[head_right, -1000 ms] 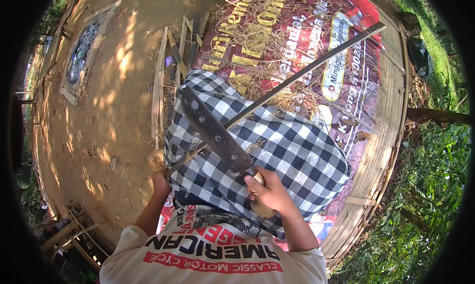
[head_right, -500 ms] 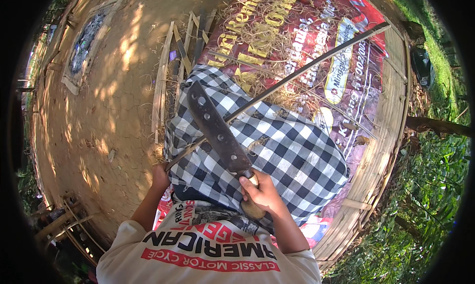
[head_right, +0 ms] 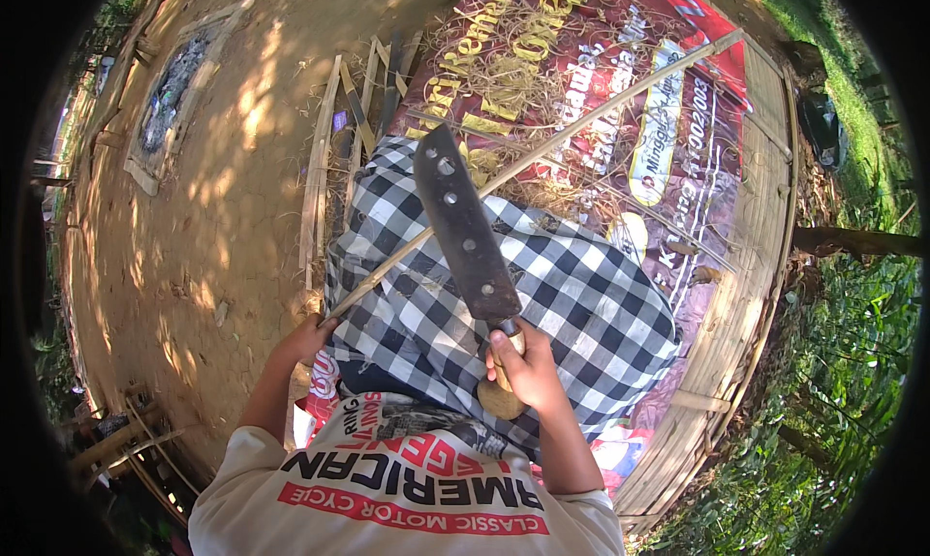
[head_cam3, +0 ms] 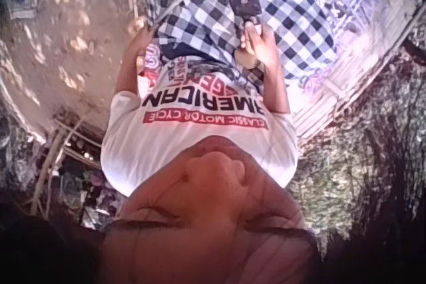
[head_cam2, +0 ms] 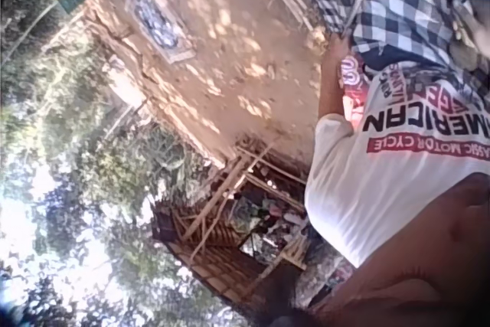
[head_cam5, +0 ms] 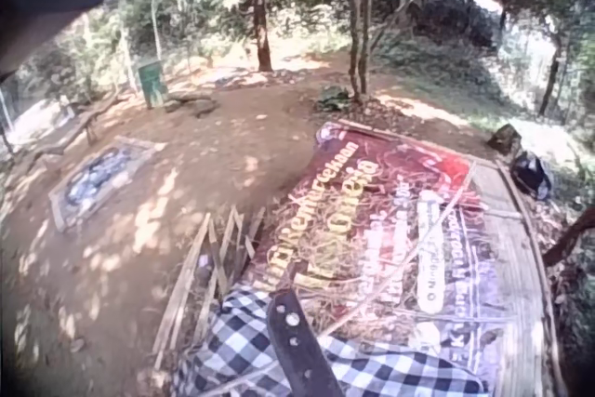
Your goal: The person shaves a long piece of wood using a large blade, scraping the surface repeatedly to smooth or thin it.
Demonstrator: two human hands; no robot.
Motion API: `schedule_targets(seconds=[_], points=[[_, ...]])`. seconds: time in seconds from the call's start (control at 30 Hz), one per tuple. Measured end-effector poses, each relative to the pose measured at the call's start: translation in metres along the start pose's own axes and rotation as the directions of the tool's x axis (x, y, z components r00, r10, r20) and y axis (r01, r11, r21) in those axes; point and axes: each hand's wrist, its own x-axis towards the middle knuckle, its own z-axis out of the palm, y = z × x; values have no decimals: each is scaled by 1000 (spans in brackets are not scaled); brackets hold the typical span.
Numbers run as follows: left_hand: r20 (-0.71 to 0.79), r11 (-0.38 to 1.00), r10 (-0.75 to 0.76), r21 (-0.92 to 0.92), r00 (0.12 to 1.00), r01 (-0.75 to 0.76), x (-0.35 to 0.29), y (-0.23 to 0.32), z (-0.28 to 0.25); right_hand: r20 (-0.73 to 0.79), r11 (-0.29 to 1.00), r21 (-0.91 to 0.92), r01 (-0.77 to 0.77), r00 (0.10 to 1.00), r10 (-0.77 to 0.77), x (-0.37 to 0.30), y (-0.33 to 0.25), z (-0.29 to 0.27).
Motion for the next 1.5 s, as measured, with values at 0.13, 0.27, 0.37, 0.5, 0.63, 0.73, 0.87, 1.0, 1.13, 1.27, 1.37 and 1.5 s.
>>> schedule_targets(seconds=[0.13, 0.27, 0.37, 0.5, 0.63, 0.73, 0.87, 1.0, 1.13, 1.27, 1.37, 1.5], points=[[-49, 997, -57, 51, 997, 60, 10, -28, 5, 161, 983, -185, -24, 986, 54, 4, 11, 17], [-13, 998, -54, 29, 998, 54, 11, -17, 4, 68, 984, -175, -19, 997, 31, 6, 3, 11], [31, 997, -67, 26, 997, 67, 2, -5, -1, -17, 994, -107, 36, 999, -38, 8, -2, 17], [22, 998, -62, 34, 998, 61, -3, 4, -3, 16, 979, -202, 29, 1000, -26, 6, 9, 24], [44, 996, -87, 12, 995, 87, 11, -12, 3, 49, 987, -163, 10, 999, -2, 7, -6, 18], [-2, 995, -99, 33, 995, 99, 3, -4, 2, 16, 993, -120, -25, 1000, 27, 7, -15, 16], [57, 994, -112, 19, 992, 111, 1, 18, -4, -38, 1000, 13, -8, 999, 8, 14, -19, 18], [-13, 998, -58, 11, 998, 59, 10, -10, 5, 54, 980, -199, -2, 998, 13, 11, -8, 22], [-39, 998, -8, 61, 999, 10, 18, -13, 9, -32, 987, -161, 1, 999, -6, 16, -31, 5], [8, 999, -50, 23, 999, 49, 13, 7, 3, 12, 996, -94, 14, 1000, -13, 16, -11, 21], [-78, 995, -56, 76, 995, 62, 9, -3, 7, 17, 986, -164, -35, 999, 38, 16, -17, 9], [-8, 998, -46, 43, 999, 47, 10, 15, 2, -24, 998, -47, 44, 999, -46, 22, -35, -3]])
